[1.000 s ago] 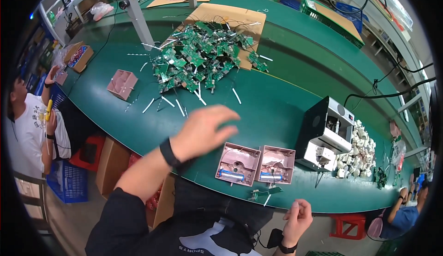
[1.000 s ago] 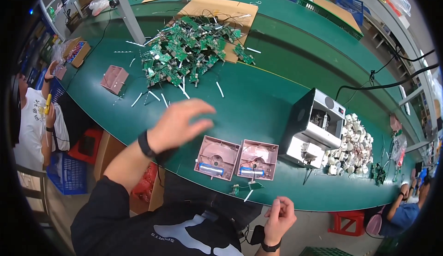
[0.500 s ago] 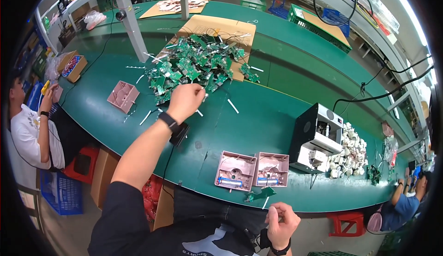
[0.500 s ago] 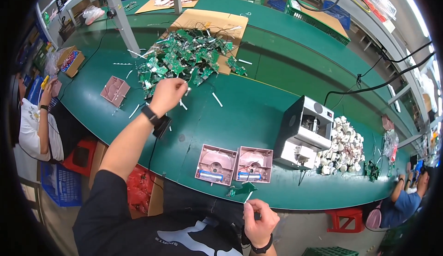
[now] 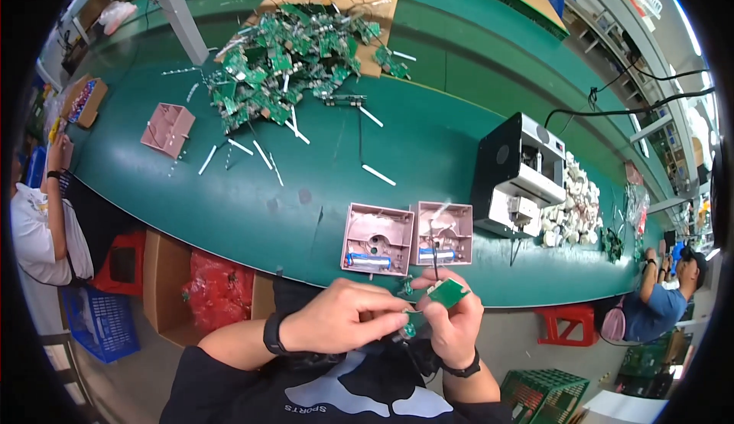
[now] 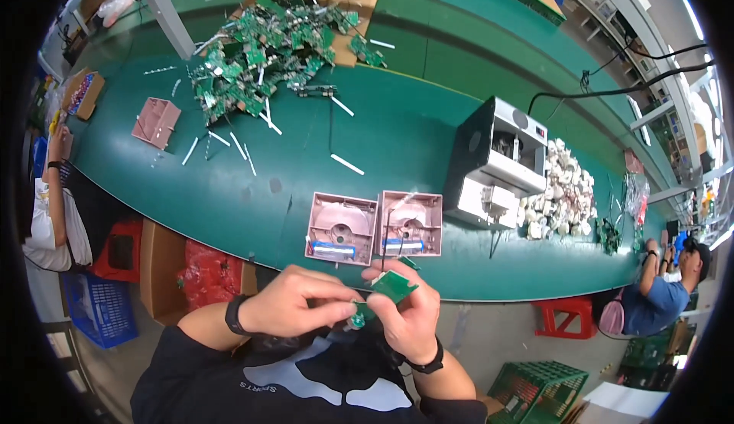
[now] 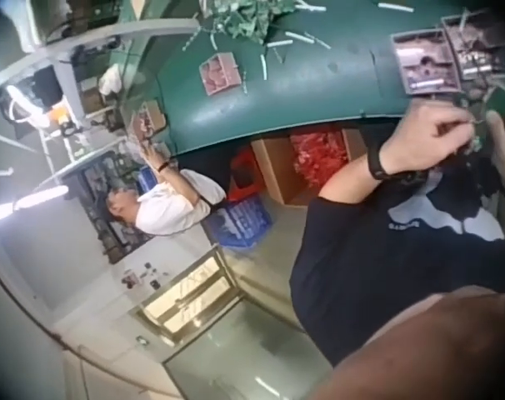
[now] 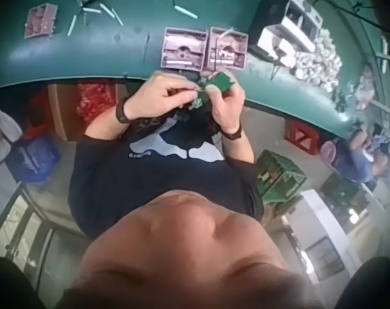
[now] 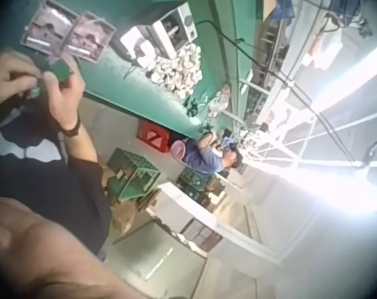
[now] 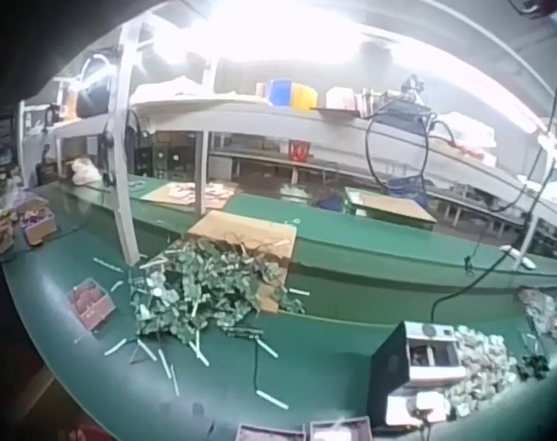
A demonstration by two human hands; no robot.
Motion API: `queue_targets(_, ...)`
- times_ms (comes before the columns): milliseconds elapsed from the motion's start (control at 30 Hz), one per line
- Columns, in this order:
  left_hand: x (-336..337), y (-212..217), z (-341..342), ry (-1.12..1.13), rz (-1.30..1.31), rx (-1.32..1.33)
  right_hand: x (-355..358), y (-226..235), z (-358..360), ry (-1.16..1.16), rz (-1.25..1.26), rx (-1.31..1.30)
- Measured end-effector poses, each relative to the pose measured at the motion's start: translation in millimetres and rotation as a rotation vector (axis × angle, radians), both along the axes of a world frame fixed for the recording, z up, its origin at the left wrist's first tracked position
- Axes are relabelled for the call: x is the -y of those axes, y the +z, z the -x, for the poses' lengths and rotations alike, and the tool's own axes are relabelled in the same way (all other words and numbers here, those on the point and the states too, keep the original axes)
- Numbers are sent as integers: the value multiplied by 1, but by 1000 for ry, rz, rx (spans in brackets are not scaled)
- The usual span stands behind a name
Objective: Assembling electronic components into a plastic housing and securing them with a handheld power tool.
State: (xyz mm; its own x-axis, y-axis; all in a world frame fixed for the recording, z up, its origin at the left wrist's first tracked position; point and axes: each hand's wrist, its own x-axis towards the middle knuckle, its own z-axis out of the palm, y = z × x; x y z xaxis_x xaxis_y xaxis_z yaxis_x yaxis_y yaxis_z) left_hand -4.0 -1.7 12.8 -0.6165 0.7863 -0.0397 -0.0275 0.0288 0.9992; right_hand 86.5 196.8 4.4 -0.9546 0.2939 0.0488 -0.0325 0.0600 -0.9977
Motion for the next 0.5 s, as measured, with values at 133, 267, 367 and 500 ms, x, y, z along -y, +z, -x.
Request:
queue_targets(133, 4, 1, -6, 7, -24, -123, -2, 5, -3, -48, -73, -114)
queue_targets(267, 33, -10, 21, 231, 50, -318, -18, 24, -26, 39, -25, -165)
queue_targets(367, 39, -18, 55, 353, 156, -723, -19, 33, -42, 136, 197, -109)
queue_targets(500, 30, -35, 74, 138, 345, -839, -21, 30, -51, 358, 538, -168)
